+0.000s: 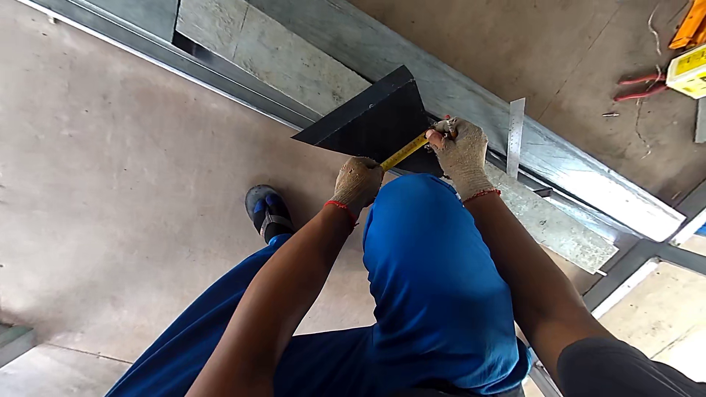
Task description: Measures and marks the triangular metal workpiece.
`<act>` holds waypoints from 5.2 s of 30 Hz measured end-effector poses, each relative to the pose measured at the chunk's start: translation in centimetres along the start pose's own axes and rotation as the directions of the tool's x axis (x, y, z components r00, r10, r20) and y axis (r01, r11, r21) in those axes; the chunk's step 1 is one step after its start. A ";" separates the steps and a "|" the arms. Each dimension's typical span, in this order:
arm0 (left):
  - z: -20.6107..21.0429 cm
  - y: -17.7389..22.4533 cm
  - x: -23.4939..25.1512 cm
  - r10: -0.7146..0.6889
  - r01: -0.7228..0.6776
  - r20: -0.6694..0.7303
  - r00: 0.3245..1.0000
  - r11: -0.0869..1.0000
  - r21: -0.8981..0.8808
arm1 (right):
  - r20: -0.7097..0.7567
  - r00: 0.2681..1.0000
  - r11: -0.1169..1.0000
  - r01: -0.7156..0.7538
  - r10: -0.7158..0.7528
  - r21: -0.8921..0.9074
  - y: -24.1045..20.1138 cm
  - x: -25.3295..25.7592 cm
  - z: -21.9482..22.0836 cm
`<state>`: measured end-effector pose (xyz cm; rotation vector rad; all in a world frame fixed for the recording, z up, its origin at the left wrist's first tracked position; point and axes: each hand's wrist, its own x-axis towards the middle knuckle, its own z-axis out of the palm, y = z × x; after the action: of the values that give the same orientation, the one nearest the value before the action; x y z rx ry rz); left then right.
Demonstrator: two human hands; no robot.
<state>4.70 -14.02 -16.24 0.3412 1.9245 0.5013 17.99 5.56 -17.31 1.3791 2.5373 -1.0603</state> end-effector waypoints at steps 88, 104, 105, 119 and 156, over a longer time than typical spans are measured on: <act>0.7 -0.1 0.9 0.033 -0.034 -0.016 0.999 0.997 -0.071 | 0.042 0.993 0.994 -0.107 0.106 0.020 0.3 0.4 0.0; 0.0 -0.9 0.6 0.001 0.007 0.066 0.998 0.992 -0.122 | 0.050 0.995 0.996 -0.083 0.082 0.021 0.5 0.5 -0.1; 0.0 -0.9 0.7 -0.001 0.008 0.061 0.998 0.993 -0.117 | 0.048 0.996 0.997 -0.073 0.072 0.017 0.6 0.5 -0.1; 0.4 -0.1 0.5 0.014 -0.014 0.002 1.000 0.996 -0.093 | 0.020 0.999 0.997 -0.030 0.031 -0.072 0.3 0.1 0.0; -10.3 2.9 -2.1 0.092 0.010 0.122 0.988 0.755 -0.656 | -0.038 0.947 0.920 -0.318 0.318 -0.231 16.7 -4.3 -13.2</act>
<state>-3.95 -14.33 -9.62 -0.0450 1.4776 1.1111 36.69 16.39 -14.71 1.6427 2.2401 -0.6794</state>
